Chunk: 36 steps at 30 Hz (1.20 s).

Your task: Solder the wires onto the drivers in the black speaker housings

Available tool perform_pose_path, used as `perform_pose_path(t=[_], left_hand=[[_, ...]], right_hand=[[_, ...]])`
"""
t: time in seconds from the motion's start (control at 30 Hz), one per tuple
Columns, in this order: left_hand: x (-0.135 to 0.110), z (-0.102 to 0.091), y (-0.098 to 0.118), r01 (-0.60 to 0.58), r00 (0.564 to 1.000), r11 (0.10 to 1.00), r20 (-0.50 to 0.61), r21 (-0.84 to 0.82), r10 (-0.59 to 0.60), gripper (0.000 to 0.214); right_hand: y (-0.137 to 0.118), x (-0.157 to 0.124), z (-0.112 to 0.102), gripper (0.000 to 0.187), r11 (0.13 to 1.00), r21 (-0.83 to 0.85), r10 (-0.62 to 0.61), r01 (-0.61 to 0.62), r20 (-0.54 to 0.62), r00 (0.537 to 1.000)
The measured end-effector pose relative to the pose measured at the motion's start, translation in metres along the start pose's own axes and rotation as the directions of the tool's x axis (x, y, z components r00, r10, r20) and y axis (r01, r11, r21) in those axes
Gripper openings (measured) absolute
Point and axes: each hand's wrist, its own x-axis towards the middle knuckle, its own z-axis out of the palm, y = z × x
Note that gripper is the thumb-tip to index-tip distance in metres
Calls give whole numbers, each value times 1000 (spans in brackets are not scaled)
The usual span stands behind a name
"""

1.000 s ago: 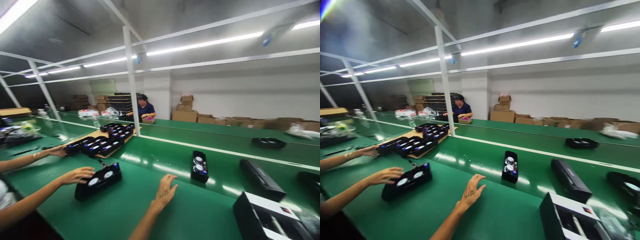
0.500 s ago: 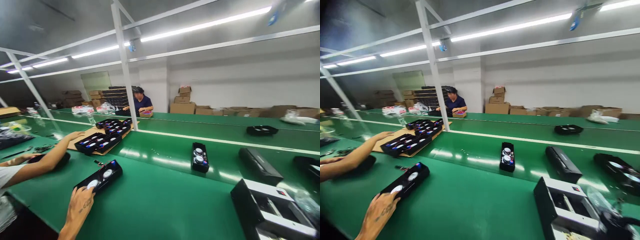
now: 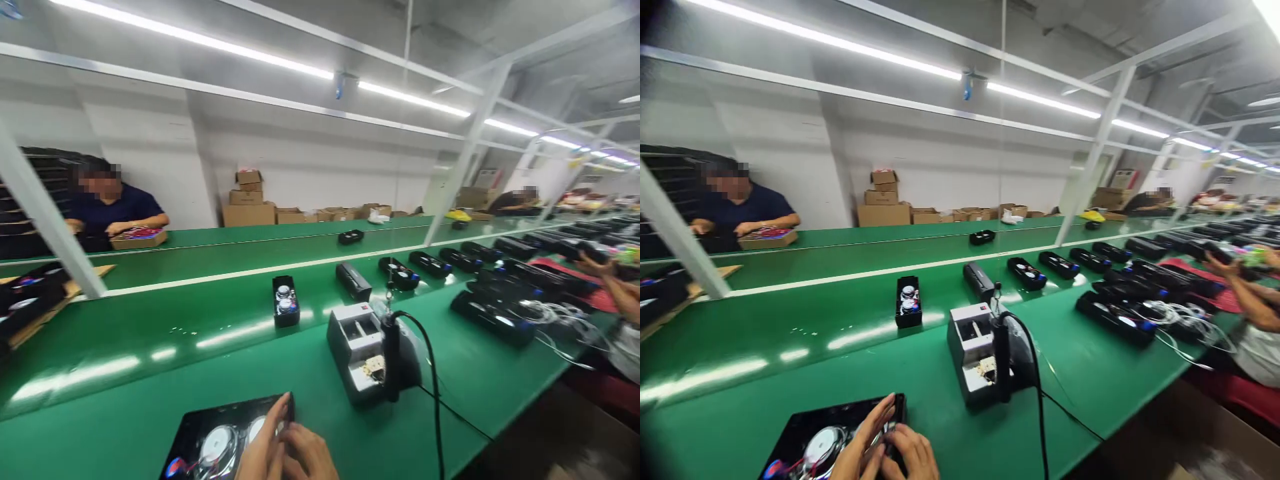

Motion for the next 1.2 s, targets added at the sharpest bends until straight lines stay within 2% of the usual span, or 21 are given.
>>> perform_pose_path(t=[0.07, 0.13, 0.2, 0.27, 0.37, 0.47, 0.53, 0.57, 0.63, 0.7, 0.73, 0.77, 0.8, 0.83, 0.87, 0.9, 0.93, 1.0, 1.07, 1.13, 1.2], left_hand=[[10, 3, 14, -157, 987, 986, 19, -48, 158, 37], [13, -15, 26, -214, 976, 975, -42, -54, 212, 28], [13, -44, 32, -159, 982, 987, -111, -38, 154, 25], [11, -74, 31, -62, 986, 998, -151, 22, 64, 22], [6, -102, 13, 112, 975, 982, -207, 153, -78, 27], [-3, -107, -8, 248, 953, 951, -221, 184, -206, 34], [-10, -103, -15, 287, 949, 942, -187, 172, -255, 34], [-12, -100, -14, 290, 950, 943, -166, 164, -263, 34], [-15, -94, -10, 268, 959, 952, -138, 148, -249, 31], [-16, -90, -3, 226, 968, 964, -146, 137, -206, 28], [-16, -89, 0, 202, 972, 970, -150, 135, -182, 27], [-16, -89, 2, 182, 976, 974, -146, 132, -163, 27], [-16, -88, 4, 167, 980, 978, -127, 129, -150, 29], [-16, -87, 5, 155, 986, 980, -88, 126, -145, 35], [-15, -86, 7, 147, 989, 981, -36, 124, -144, 45], [-15, -85, 8, 139, 989, 983, 24, 124, -143, 56], [-14, -84, 10, 131, 986, 983, 82, 128, -142, 66], [-12, -81, 12, 108, 974, 983, 184, 149, -135, 77], [-9, -79, 13, 67, 957, 983, 269, 173, -112, 67], [-5, -78, 13, 41, 944, 981, 313, 188, -100, 47], [-3, -77, 11, 69, 945, 978, 301, 198, -127, 37]], right_hand=[[7, 9, 2, 35, 994, -64, -85, 84, -3, 996], [14, 19, -15, 25, 994, -55, -96, 99, 59, 994], [17, 30, -44, 22, 997, 21, -73, 70, 182, 981], [17, 44, -75, 30, 998, 63, -24, 6, 288, 957], [10, 62, -103, 38, 991, 101, 45, -86, 356, 933], [-8, 68, -99, 46, 972, 219, 1, -86, 361, 932], [-24, 68, -83, 30, 930, 360, -44, -73, 307, 951], [-31, 69, -74, 19, 902, 420, -8, -106, 261, 965], [-42, 76, -59, 8, 826, 492, 194, -274, 208, 959], [-45, 90, -53, 12, 715, 512, 420, -476, 230, 878], [-44, 98, -54, 14, 674, 511, 463, -533, 269, 844], [-41, 106, -57, 16, 668, 509, 440, -542, 317, 840], [-36, 114, -62, 17, 701, 505, 356, -503, 363, 861], [-31, 120, -69, 18, 763, 490, 230, -421, 403, 886], [-27, 126, -77, 20, 834, 457, 84, -308, 448, 890], [-23, 130, -85, 24, 896, 406, -52, -182, 502, 864], [-21, 133, -92, 28, 940, 336, -147, -62, 561, 815], [-21, 138, -103, 33, 977, 178, -206, 114, 677, 706], [-26, 140, -106, 31, 974, 77, -196, 212, 755, 626], [-32, 140, -103, 32, 966, 37, -186, 257, 788, 586], [-35, 139, -96, 36, 964, 40, -189, 264, 802, 567]])
